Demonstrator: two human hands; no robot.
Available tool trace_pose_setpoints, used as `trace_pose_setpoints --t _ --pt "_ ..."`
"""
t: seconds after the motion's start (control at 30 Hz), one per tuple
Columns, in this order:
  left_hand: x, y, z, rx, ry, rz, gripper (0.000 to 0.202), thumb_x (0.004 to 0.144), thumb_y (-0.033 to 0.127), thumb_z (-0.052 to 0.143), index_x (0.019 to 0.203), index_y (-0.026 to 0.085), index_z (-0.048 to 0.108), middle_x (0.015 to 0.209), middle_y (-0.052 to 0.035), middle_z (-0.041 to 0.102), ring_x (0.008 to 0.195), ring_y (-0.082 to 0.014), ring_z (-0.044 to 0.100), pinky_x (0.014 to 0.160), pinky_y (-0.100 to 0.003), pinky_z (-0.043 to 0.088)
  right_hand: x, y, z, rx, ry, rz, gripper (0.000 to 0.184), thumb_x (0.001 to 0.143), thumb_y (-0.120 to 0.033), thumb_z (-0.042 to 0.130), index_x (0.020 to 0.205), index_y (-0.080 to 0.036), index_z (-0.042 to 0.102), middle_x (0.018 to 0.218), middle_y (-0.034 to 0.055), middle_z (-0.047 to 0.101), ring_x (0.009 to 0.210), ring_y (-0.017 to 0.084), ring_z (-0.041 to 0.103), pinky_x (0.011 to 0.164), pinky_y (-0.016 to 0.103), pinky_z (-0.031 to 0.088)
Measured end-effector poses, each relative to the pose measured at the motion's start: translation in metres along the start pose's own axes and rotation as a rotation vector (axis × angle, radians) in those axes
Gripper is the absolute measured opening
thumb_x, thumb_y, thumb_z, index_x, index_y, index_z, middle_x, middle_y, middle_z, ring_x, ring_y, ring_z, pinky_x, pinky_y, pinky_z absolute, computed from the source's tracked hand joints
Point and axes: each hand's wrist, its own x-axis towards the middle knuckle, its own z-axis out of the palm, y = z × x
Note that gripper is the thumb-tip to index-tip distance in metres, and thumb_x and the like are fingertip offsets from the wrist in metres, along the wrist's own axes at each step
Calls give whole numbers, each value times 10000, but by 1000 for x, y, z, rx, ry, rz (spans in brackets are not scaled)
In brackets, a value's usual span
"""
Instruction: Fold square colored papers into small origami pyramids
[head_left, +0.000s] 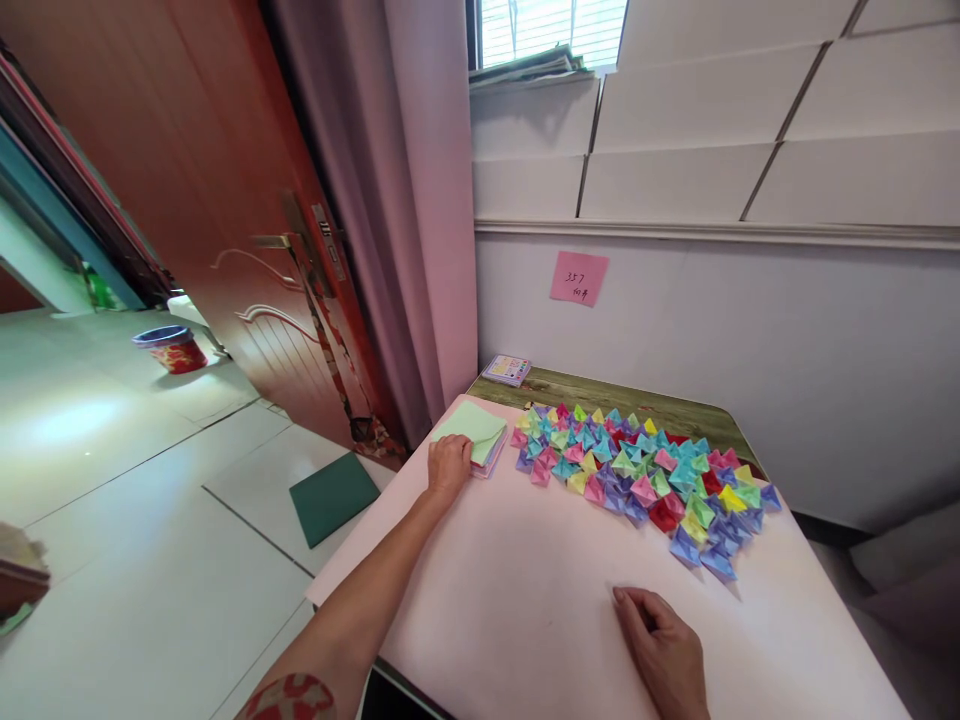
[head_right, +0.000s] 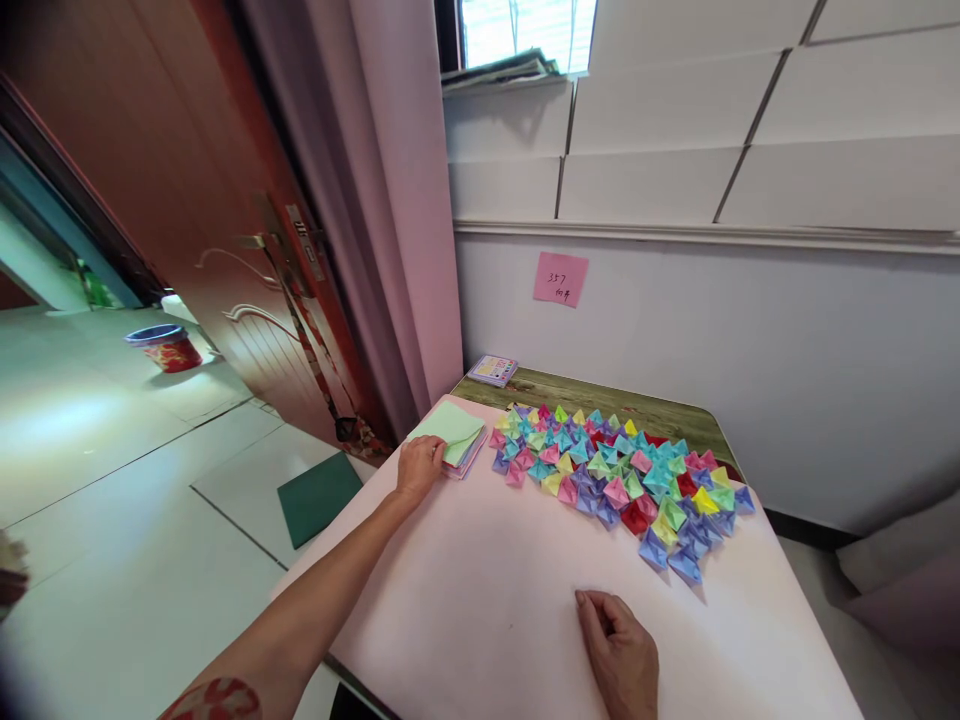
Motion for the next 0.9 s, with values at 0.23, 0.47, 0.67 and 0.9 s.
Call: trace_pose_setpoints --t 0.23,0.47,0.67,0.9 --pt "-50 57 8 -162 -248 513 266 948 280 385 958 223 645 970 -92 662 847 -195 610 775 -324 492 0 -6 2 -86 115 -135 393 867 -506 511 1030 -204 700 868 63 725 662 193 666 586 273 551" --pt "-133 75 22 -417 -413 724 274 966 320 383 978 228 641 979 -112 681 855 -182 664 767 -324 555 8 -22 -2 -471 105 -663 502 861 -303 554 1357 -282 484 1367 92 532 1259 302 481 1086 546 293" --pt "-155 65 20 -429 -314 714 249 958 207 393 1054 203 622 1075 -100 694 1017 -184 660 876 -345 556 -4 -11 -1 -406 32 -590 414 875 -388 555 1255 -223 556 1146 98 654 1086 254 594 1088 538 273" --pt "-160 68 17 -459 -323 582 226 953 205 395 1077 194 584 926 -72 695 870 -178 661 790 -322 537 -14 -7 -5 -351 -130 -664 546 833 -468 591 1317 -224 526 1196 110 642 1107 266 585 1099 548 256"
